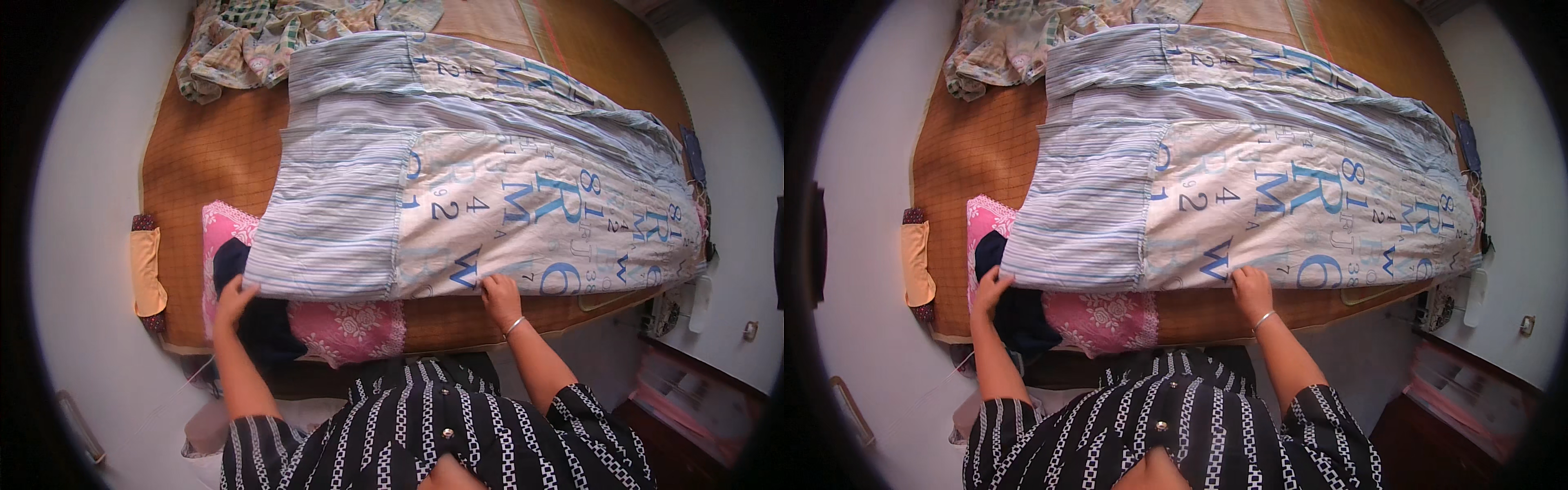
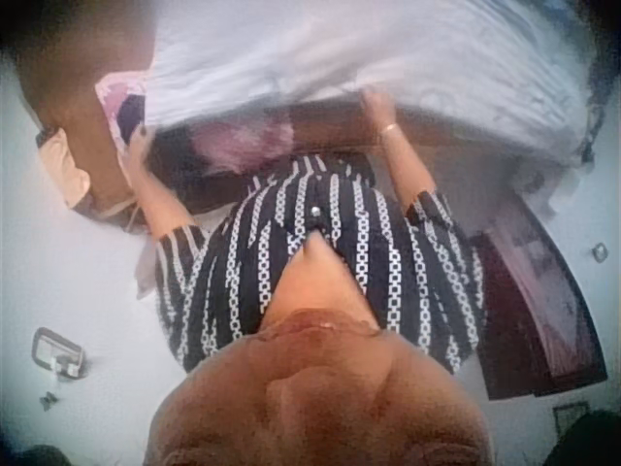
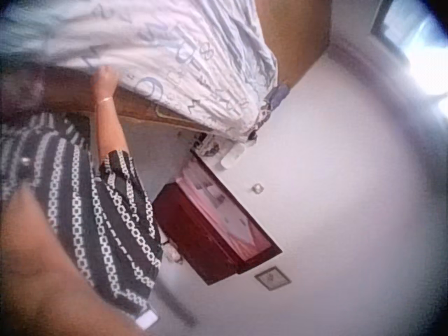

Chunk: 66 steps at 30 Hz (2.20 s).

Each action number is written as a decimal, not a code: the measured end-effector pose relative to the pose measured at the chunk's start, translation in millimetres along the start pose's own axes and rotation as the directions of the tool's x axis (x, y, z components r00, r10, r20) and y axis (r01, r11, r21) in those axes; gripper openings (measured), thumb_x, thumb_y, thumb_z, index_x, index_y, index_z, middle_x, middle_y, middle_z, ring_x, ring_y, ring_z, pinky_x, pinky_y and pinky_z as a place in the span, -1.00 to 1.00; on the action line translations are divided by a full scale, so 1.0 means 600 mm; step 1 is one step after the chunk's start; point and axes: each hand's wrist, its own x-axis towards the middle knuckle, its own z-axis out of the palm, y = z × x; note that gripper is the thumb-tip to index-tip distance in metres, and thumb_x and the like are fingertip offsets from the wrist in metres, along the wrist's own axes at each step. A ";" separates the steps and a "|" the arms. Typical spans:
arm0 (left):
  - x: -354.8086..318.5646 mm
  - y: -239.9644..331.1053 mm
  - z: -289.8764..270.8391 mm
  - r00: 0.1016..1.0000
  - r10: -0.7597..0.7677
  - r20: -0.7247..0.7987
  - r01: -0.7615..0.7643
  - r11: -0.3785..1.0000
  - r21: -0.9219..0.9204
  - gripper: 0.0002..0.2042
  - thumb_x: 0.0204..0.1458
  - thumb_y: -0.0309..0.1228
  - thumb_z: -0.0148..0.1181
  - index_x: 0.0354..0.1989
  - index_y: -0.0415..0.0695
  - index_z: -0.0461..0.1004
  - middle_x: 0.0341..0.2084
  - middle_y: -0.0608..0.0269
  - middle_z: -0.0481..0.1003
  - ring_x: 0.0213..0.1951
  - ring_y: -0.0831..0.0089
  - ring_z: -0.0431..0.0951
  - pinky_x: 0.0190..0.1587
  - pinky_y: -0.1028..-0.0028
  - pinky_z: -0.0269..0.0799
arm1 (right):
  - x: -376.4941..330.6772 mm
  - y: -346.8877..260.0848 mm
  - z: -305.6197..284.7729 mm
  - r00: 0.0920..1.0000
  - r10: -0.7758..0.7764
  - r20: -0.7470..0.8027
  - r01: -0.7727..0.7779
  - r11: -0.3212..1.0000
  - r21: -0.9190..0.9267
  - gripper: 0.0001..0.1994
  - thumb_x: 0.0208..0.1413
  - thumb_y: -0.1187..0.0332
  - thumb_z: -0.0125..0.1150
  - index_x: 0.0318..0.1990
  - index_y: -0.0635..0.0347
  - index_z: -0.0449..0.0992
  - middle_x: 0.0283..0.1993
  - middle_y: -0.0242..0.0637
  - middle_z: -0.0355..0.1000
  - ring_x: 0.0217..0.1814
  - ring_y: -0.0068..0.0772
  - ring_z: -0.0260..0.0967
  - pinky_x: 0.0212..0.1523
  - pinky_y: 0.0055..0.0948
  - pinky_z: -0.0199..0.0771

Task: The person folds a patterned blanket and a blue striped sheet on a mat, then places a pink pillow on the folded items and spreads a patchwork quilt over the mat.

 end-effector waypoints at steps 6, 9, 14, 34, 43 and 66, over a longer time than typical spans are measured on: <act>0.025 -0.001 0.014 0.919 0.012 -0.395 0.074 0.976 0.203 -0.67 -0.04 -0.23 0.09 -0.36 -0.33 0.45 -0.55 0.18 0.46 -0.46 0.52 0.40 -0.33 0.50 0.29 | -0.022 0.110 0.001 0.997 0.081 0.012 -0.080 0.994 -0.077 -0.84 -0.28 0.48 0.14 -0.44 0.09 0.40 -0.39 -0.25 0.33 -0.25 -0.16 0.27 -0.28 -0.24 0.27; 0.005 0.026 -0.001 0.862 0.102 -0.496 0.094 0.930 0.355 -0.64 -0.07 -0.19 0.10 -0.35 -0.32 0.46 -0.47 0.07 0.48 -0.38 0.40 0.44 -0.29 0.43 0.30 | -0.039 0.171 -0.015 0.982 -0.120 0.147 0.098 0.984 0.150 -0.88 -0.27 0.48 0.13 -0.46 0.10 0.41 -0.45 -0.22 0.35 -0.31 -0.14 0.30 -0.34 -0.24 0.31; -0.018 -0.025 -0.002 0.827 -0.054 -0.559 0.448 0.664 0.598 -0.59 -0.16 -0.19 0.16 -0.24 -0.29 0.44 -0.26 -0.09 0.45 -0.17 0.15 0.44 -0.14 0.30 0.30 | -0.041 0.161 -0.085 0.923 -0.285 0.260 0.210 0.936 0.283 -0.95 -0.20 0.45 0.05 -0.52 0.15 0.42 -0.48 -0.14 0.35 -0.35 -0.06 0.31 -0.32 -0.21 0.33; 0.615 0.369 0.325 0.926 -0.358 -0.117 -0.029 0.242 -0.970 -0.65 0.01 -0.31 0.05 -0.06 -0.21 0.24 -0.13 0.05 0.34 -0.07 0.20 0.36 0.00 0.24 0.26 | 0.596 0.727 -0.222 0.390 0.838 0.382 -0.182 -0.336 0.924 -0.67 0.06 0.25 0.05 -0.09 0.25 0.26 -0.20 -0.26 0.33 -0.11 -0.30 0.32 -0.17 -0.40 0.36; 0.683 0.525 0.250 0.914 -0.174 -0.367 -0.301 0.316 -0.900 -0.60 -0.10 -0.49 0.13 -0.03 -0.24 0.25 -0.08 0.09 0.32 -0.06 0.21 0.33 0.01 0.27 0.26 | 0.665 0.884 -0.267 0.697 0.701 0.152 -0.004 -0.208 0.978 -0.89 0.12 0.37 -0.04 -0.38 0.17 0.37 -0.48 -0.41 0.36 -0.44 -0.54 0.33 -0.46 -0.59 0.37; 0.131 0.086 0.171 0.639 -0.434 -0.635 -0.202 0.702 -0.683 -0.56 -0.25 -0.55 0.22 -0.11 -0.30 0.29 -0.23 0.07 0.41 -0.19 0.27 0.42 -0.18 0.39 0.33 | -0.136 0.496 -0.088 0.437 0.793 0.425 -0.500 -0.179 0.848 -0.85 -0.01 0.26 -0.05 -0.45 0.12 0.32 -0.59 -0.36 0.31 -0.63 -0.52 0.24 -0.65 -0.59 0.23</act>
